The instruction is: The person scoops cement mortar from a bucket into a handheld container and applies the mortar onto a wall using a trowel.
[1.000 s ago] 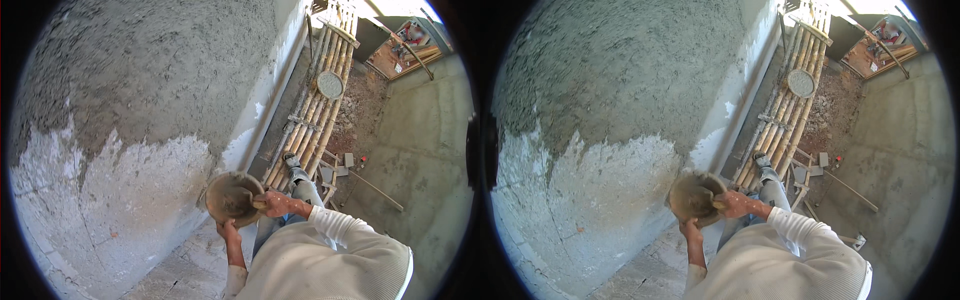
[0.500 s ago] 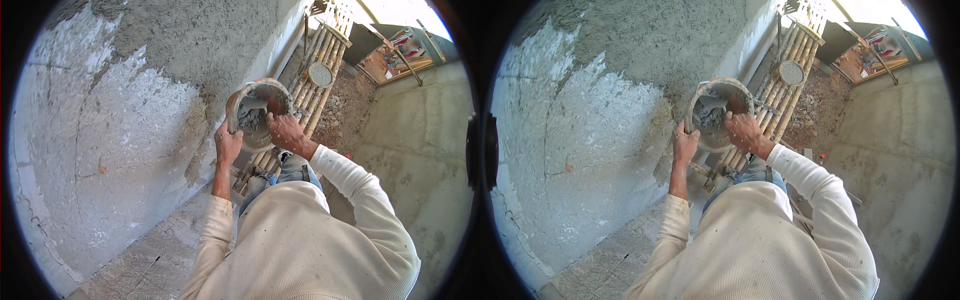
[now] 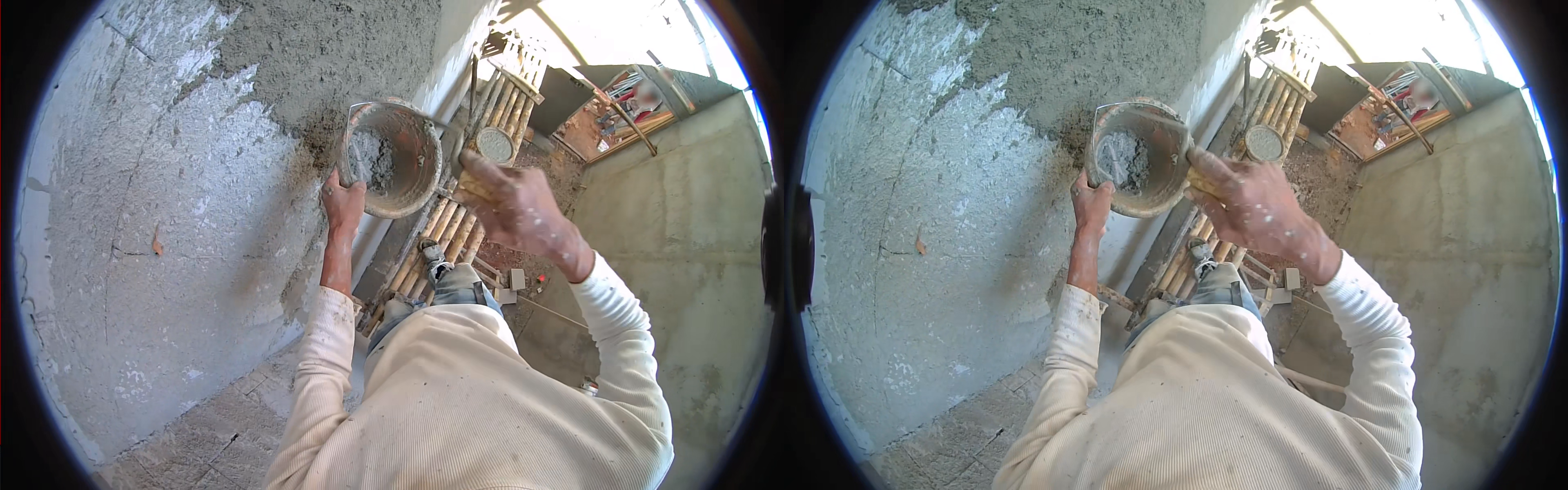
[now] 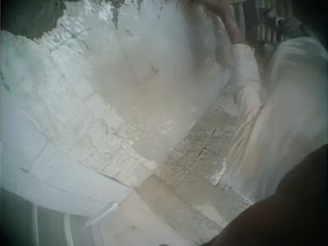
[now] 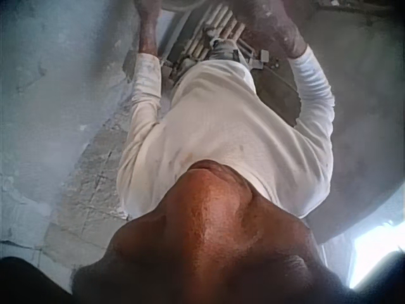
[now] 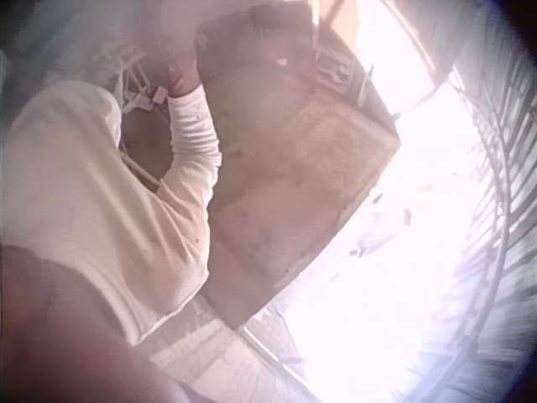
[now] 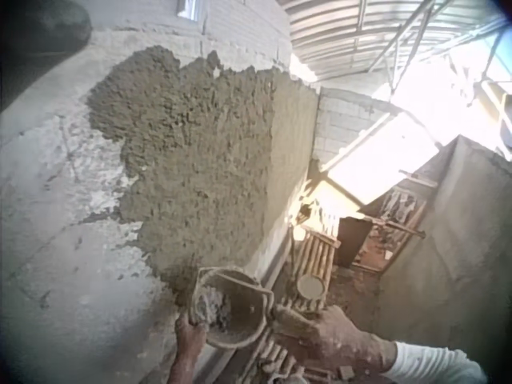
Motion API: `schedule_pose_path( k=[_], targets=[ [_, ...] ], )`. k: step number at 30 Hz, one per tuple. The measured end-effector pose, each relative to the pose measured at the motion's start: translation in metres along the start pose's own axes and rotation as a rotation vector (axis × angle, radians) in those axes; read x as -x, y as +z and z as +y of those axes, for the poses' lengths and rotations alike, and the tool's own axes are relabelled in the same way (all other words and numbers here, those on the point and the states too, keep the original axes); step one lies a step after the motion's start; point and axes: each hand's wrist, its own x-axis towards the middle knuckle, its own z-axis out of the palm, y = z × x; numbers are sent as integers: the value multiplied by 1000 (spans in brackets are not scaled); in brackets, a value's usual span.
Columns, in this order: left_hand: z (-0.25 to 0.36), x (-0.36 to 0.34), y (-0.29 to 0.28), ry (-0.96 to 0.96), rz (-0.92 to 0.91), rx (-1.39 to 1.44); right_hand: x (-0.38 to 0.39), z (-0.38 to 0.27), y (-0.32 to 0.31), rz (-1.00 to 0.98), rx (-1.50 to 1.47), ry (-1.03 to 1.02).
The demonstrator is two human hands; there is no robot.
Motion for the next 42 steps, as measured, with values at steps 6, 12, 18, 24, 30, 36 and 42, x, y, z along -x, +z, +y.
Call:
schedule_pose_path(
  k=[6,12,18,24,30,36,42],
  targets=[
    [21,16,56,246,0,24,-1,52,9,-466,285,430],
    [55,14,93,234,-159,47,0,93,51,-47,403,217],
    [83,6,77,304,-219,23,-3,98,49,-130,385,286],
    [94,3,79,305,-206,-1,-11,90,38,-418,420,243],
    [107,2,82,407,-169,58,-16,80,32,-283,504,162],
    [116,21,87,418,-64,54,-32,83,17,-139,645,196],
    [122,25,91,434,-73,124,-71,93,-21,-49,385,349]
  ],
)
